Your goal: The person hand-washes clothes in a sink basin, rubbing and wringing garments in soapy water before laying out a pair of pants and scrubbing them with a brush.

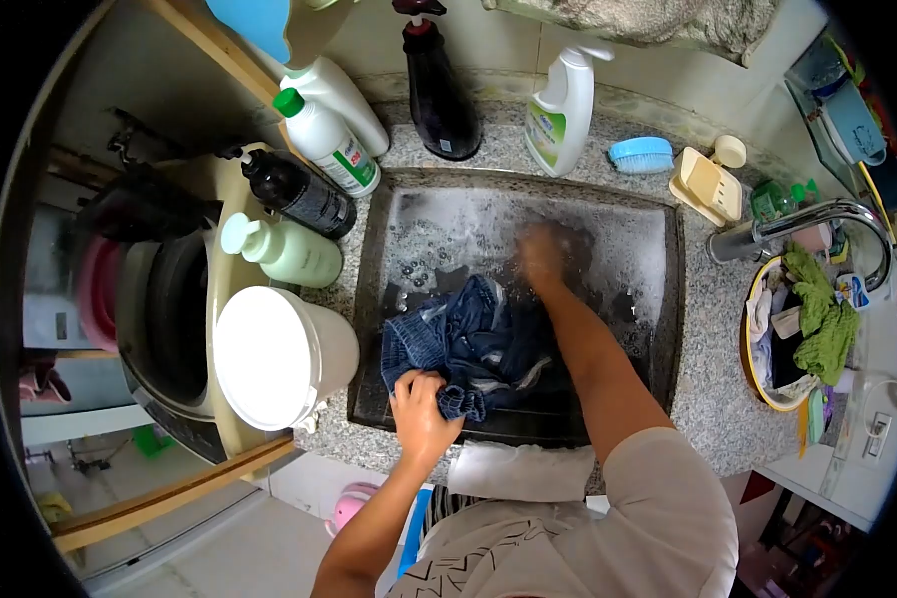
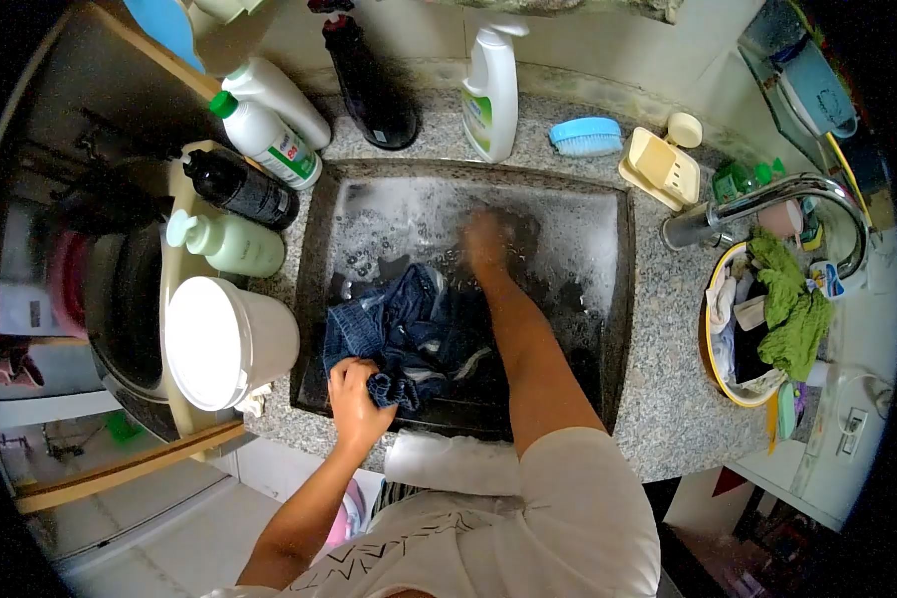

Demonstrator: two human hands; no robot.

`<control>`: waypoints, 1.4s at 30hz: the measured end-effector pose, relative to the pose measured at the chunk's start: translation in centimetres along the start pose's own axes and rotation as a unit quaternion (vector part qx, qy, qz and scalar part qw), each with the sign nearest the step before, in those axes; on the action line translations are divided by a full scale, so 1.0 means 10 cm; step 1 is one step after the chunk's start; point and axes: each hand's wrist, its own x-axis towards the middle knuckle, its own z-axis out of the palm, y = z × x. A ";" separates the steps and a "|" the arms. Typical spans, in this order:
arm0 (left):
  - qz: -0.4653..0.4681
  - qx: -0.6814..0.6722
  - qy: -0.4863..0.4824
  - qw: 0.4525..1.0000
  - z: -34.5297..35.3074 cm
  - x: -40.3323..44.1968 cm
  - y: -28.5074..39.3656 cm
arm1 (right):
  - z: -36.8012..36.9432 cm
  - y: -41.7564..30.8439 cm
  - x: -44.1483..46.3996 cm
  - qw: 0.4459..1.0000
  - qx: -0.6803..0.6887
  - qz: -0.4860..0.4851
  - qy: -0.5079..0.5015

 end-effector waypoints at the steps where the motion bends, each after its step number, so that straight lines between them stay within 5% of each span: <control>1: -0.001 -0.003 -0.003 1.000 0.00 0.00 0.00 | 0.01 0.01 0.06 0.992 -0.028 0.023 -0.120; 4: -0.003 -0.006 -0.008 1.000 -0.01 0.00 -0.01 | -0.87 -0.45 0.02 0.984 0.004 0.112 -0.137; 8: -0.001 -0.007 -0.013 1.000 0.00 0.00 -0.03 | -0.71 -0.40 0.06 0.991 -0.073 0.009 -0.116; 11: -0.005 -0.010 -0.012 1.000 0.01 -0.01 -0.04 | -0.75 -0.46 0.11 0.979 0.015 0.115 -0.169; 14: -0.003 -0.022 -0.015 1.000 0.00 -0.01 -0.03 | -0.75 -0.36 -0.07 0.985 0.095 0.132 -0.058; 16: 0.000 -0.024 -0.012 1.000 -0.01 -0.01 -0.02 | -0.59 -0.17 -0.21 0.986 -0.064 -0.132 0.083; 17: 0.001 -0.022 -0.011 1.000 -0.01 -0.01 -0.02 | -0.76 -0.23 -0.28 0.985 -0.068 -0.133 0.085; 22: 0.010 -0.026 0.008 1.000 0.00 -0.03 -0.03 | -1.16 -0.39 -0.61 0.975 0.014 -0.062 -0.212; 25: 0.004 -0.025 0.011 1.000 -0.02 -0.04 0.00 | -1.12 -0.37 -0.85 0.959 0.104 0.006 -0.265; 29: 0.005 -0.026 0.021 0.999 0.01 -0.06 -0.03 | -1.21 -0.32 -1.10 0.959 0.159 0.056 -0.227; 31: 0.008 -0.024 0.021 0.999 0.02 -0.07 -0.04 | -1.31 -0.27 -1.20 0.916 0.263 0.125 -0.276; 42: 0.004 -0.025 0.018 1.000 0.06 -0.08 -0.08 | -1.70 -0.23 -1.68 0.932 0.260 0.165 -0.193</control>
